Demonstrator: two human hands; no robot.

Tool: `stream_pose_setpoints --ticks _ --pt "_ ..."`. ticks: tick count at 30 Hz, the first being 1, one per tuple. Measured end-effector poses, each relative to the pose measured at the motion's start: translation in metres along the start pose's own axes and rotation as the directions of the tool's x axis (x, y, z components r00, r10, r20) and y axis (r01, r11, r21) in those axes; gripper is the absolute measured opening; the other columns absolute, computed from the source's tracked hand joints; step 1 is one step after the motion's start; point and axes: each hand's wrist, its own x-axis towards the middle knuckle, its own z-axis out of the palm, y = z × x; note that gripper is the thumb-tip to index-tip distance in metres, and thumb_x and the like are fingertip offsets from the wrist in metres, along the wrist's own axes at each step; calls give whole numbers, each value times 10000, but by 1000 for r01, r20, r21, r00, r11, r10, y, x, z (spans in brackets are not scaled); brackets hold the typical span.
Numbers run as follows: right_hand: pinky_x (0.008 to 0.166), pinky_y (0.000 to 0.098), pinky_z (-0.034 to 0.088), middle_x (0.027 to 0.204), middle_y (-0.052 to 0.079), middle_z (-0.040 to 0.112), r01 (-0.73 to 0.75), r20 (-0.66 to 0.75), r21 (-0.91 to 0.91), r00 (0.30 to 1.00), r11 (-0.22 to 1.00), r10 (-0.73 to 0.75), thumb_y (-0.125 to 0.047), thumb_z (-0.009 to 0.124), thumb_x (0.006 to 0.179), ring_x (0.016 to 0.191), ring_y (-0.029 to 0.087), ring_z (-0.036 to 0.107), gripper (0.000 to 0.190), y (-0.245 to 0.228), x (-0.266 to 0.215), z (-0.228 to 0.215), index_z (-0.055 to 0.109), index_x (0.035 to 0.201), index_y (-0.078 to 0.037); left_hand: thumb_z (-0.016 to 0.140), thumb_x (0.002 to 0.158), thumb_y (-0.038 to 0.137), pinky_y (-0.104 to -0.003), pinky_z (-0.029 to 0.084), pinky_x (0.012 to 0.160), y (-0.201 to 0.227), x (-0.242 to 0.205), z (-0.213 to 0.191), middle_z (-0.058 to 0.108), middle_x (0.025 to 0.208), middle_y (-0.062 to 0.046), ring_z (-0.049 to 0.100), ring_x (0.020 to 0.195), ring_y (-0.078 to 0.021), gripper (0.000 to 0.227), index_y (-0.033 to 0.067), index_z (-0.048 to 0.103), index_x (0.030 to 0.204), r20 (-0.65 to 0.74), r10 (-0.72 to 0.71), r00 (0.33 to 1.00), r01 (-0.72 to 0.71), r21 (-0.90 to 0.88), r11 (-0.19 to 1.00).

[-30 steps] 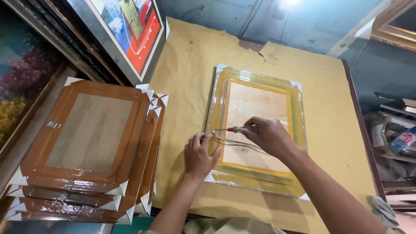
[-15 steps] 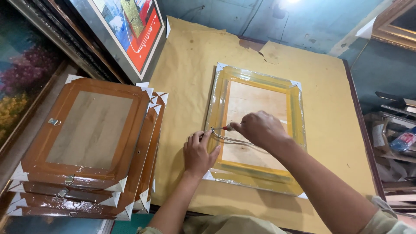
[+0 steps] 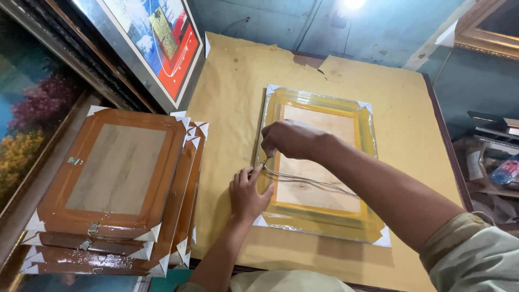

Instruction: Adjusting the hanging wire on the back of a picture frame using a screwdriver.

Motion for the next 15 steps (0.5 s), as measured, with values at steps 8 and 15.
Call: stream_pose_setpoints --ticks 8,15 --pt "735 416 463 1066 241 433 -239 -37 -159 971 958 236 -344 550 768 808 315 623 582 -3 1 4 360 1261 -98 673 637 382 -438 458 741 6 0 -8 516 1006 -86 545 921 -287 618 197 488 1197 36 -33 999 35 -30 999" --pt "596 427 536 775 36 681 -278 -101 -245 960 929 261 -296 377 919 649 321 647 252 -1 0 8 427 1110 -140 664 610 438 -403 469 685 -5 -2 9 503 976 -42 549 873 -247 572 237 545 1132 -23 10 1000 -9 26 1000"
